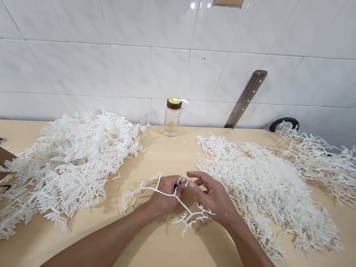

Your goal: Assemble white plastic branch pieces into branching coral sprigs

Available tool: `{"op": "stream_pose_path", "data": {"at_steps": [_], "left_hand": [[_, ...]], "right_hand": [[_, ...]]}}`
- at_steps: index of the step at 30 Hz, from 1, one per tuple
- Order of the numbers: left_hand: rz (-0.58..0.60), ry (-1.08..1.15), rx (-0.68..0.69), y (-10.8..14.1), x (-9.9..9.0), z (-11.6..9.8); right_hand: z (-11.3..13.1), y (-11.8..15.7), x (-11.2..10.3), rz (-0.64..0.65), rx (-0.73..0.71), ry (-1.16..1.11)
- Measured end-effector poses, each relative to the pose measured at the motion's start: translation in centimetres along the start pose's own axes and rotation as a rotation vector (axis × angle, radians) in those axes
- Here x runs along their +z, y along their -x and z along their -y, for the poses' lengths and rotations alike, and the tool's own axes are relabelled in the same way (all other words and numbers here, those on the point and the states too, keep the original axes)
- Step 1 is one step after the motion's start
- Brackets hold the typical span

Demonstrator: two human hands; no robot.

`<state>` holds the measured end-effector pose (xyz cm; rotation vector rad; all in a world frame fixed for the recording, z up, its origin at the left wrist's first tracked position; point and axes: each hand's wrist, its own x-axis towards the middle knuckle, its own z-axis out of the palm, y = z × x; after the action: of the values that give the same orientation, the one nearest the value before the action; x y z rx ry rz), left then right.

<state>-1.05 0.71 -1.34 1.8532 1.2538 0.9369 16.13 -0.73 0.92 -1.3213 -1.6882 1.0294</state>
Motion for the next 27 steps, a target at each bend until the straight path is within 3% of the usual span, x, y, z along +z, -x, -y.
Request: {"op": "stream_pose_path", "data": {"at_steps": [4, 9, 14, 17, 22, 27], "left_hand": [[0.126, -0.066, 0.076, 0.0, -0.1, 0.4], [0.143, -0.269, -0.024, -0.3, -0.2, 0.2], [0.223, -0.315, -0.019, -0.3, -0.4, -0.4], [0.252, -0.315, -0.064, -0.3, -0.6, -0.4], [0.372, -0.21, -0.063, -0.4, -1.4, -1.0], [0.348, 0.06, -0.124, -0.7, -1.7, -1.7]], "right_hand": [[0.2, 0.2, -0.4, 0.179, -0.097, 0.113], [1.7, 0.5, -1.3, 0.214, -0.121, 0.178], [3.5, 1.2, -1.2, 0.281, -0.137, 0.313], [4.0, 1.4, -0.6, 0.257, -0.181, 0.42], [3.4, 0.8, -0.3, 0.243, -0.222, 0.319], [1.4, -0.6, -0.9, -0.032, -0.112, 0.042]]}}
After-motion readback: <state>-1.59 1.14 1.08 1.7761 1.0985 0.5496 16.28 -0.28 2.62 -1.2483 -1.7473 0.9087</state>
